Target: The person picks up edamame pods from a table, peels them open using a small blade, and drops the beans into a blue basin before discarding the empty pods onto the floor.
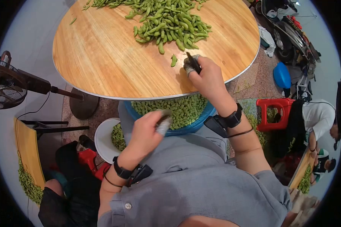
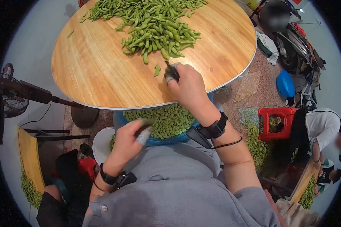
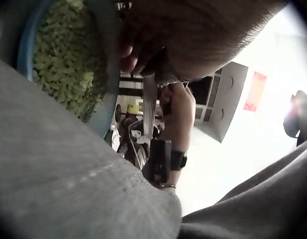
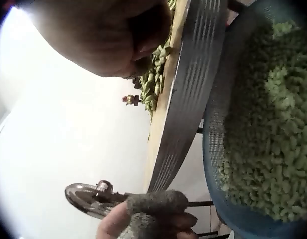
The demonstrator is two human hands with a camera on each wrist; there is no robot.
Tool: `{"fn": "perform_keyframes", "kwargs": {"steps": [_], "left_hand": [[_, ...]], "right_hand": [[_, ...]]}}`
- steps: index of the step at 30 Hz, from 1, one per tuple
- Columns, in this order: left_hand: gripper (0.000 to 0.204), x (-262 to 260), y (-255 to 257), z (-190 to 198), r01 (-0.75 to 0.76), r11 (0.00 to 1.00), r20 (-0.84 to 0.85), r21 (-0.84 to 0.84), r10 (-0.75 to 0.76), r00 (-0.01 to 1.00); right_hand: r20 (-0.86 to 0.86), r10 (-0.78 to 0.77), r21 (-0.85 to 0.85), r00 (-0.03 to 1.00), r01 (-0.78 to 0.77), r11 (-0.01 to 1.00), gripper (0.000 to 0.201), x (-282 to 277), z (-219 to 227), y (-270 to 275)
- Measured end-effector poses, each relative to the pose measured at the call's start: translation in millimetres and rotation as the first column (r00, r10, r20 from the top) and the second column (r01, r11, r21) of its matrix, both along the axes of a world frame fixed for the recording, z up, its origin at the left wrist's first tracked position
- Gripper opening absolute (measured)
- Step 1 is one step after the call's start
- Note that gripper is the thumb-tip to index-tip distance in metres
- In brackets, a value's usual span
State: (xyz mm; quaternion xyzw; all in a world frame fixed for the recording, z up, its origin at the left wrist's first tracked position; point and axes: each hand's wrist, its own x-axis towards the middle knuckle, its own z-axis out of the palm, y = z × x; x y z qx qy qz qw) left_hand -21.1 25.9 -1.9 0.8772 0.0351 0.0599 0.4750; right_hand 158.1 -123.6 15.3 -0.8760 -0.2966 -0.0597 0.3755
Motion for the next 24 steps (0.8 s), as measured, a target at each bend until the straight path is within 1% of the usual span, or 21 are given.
{"fn": "perform_keyframes", "kwargs": {"steps": [2,3,5,6,8,9,10,11,12,13,14,15,16,17,18,19,20,21,22,23,24], "left_hand": [[0.022,15.5,-14.4,1.0,0.132,0.989,0.055,-0.063,-0.128,0.99],[0.022,19.5,-17.8,0.8,0.132,0.989,0.053,-0.063,-0.128,0.99],[0.022,26.2,-19.9,-0.6,0.199,0.972,-0.064,-0.124,-0.208,0.976],[0.022,26.9,-19.2,-2.2,0.201,0.973,-0.065,-0.116,-0.209,0.976],[0.021,26.4,-17.7,-8.1,0.163,0.957,-0.049,-0.239,-0.18,0.982],[0.021,24.9,-18.0,-11.8,0.158,0.958,-0.05,-0.238,-0.175,0.983],[0.022,23.2,-18.3,-15.5,0.126,0.923,-0.084,-0.365,-0.167,0.982],[0.023,22.8,-18.4,-17.3,0.087,0.871,-0.117,-0.484,-0.164,0.98],[0.023,23.8,-21.1,-14.6,0.082,0.871,-0.121,-0.484,-0.16,0.98],[0.021,25.3,-26.2,-8.8,-0.009,0.783,-0.158,-0.622,-0.115,0.981],[0.019,26.3,-29.2,-4.0,-0.1,0.666,-0.202,-0.739,-0.076,0.976],[0.019,28.2,-28.8,-0.8,-0.106,0.665,-0.206,-0.739,-0.075,0.976],[0.02,31.6,-27.8,2.0,-0.089,0.595,-0.212,-0.799,-0.14,0.967],[0.022,33.6,-27.8,2.7,-0.075,0.52,-0.211,-0.851,-0.208,0.955],[0.02,34.6,-32.1,1.8,-0.098,0.509,-0.217,-0.855,-0.179,0.96],[0.02,34.3,-31.7,-0.8,-0.099,0.509,-0.221,-0.855,-0.185,0.957],[0.019,33.5,-29.8,-4.6,-0.114,0.499,-0.241,-0.859,-0.198,0.95],[0.019,33.1,-29.5,-6.9,-0.129,0.491,-0.262,-0.861,-0.211,0.942],[0.017,32.7,-31.3,-6.1,-0.115,0.513,-0.25,-0.851,-0.201,0.947],[0.017,31.9,-31.0,-4.7,-0.115,0.516,-0.255,-0.849,-0.209,0.944],[0.017,30.8,-29.7,-3.4,-0.108,0.533,-0.251,-0.839,-0.205,0.946]], "right_hand": [[0.127,-0.049,0.019,0.991,0.047,0.999,0.023,7.9,1.9,2.3],[0.124,-0.049,0.019,0.991,0.047,0.999,0.023,11.2,-0.1,3.3],[0.126,-0.037,-0.221,0.991,0.064,0.973,0.022,17.5,-4.3,6.0],[0.039,-0.04,-0.256,0.998,0.049,0.965,0.021,17.8,-1.1,7.0],[0.021,-0.024,-0.247,1.0,0.028,0.969,0.021,19.8,0.4,4.9],[-0.002,-0.006,-0.246,1.0,0.006,0.969,0.022,18.5,2.1,4.0],[-0.005,-0.002,-0.245,1.0,0.001,0.97,0.022,15.9,5.4,2.4],[-0.087,0.001,-0.181,0.996,-0.017,0.983,0.021,12.0,11.2,0.1],[-0.171,0.009,-0.117,0.985,-0.03,0.993,0.021,6.9,14.0,-2.3],[-0.176,0.013,-0.117,0.984,-0.034,0.993,0.021,1.3,10.8,-6.2],[-0.342,0.099,0.063,0.935,-0.083,0.995,0.023,-5.6,6.5,-11.1],[-0.479,0.205,0.245,0.854,-0.094,0.965,0.026,-14.4,3.2,-15.8],[-0.58,0.298,0.369,0.758,-0.081,0.926,0.024,-26.3,2.3,-18.9],[-0.641,0.272,0.333,0.718,-0.059,0.941,0.021,-36.3,3.4,-22.9],[-0.667,0.293,0.369,0.685,-0.038,0.928,0.019,-45.4,0.2,-25.4],[-0.691,0.315,0.404,0.651,-0.013,0.915,0.018,-51.3,-2.9,-27.6],[-0.695,0.309,0.404,0.65,-0.004,0.915,0.018,-52.8,-4.2,-30.8],[-0.7,0.352,0.452,0.621,0.003,0.892,0.018,-53.9,-5.6,-34.6],[-0.701,0.396,0.499,0.593,0.012,0.866,0.02,-55.5,-7.1,-38.3],[-0.703,0.392,0.502,0.593,0.023,0.865,0.02,-58.0,-7.8,-41.5],[-0.626,0.371,0.469,0.686,-0.05,0.882,0.024,-60.8,-7.6,-44.6]]}}
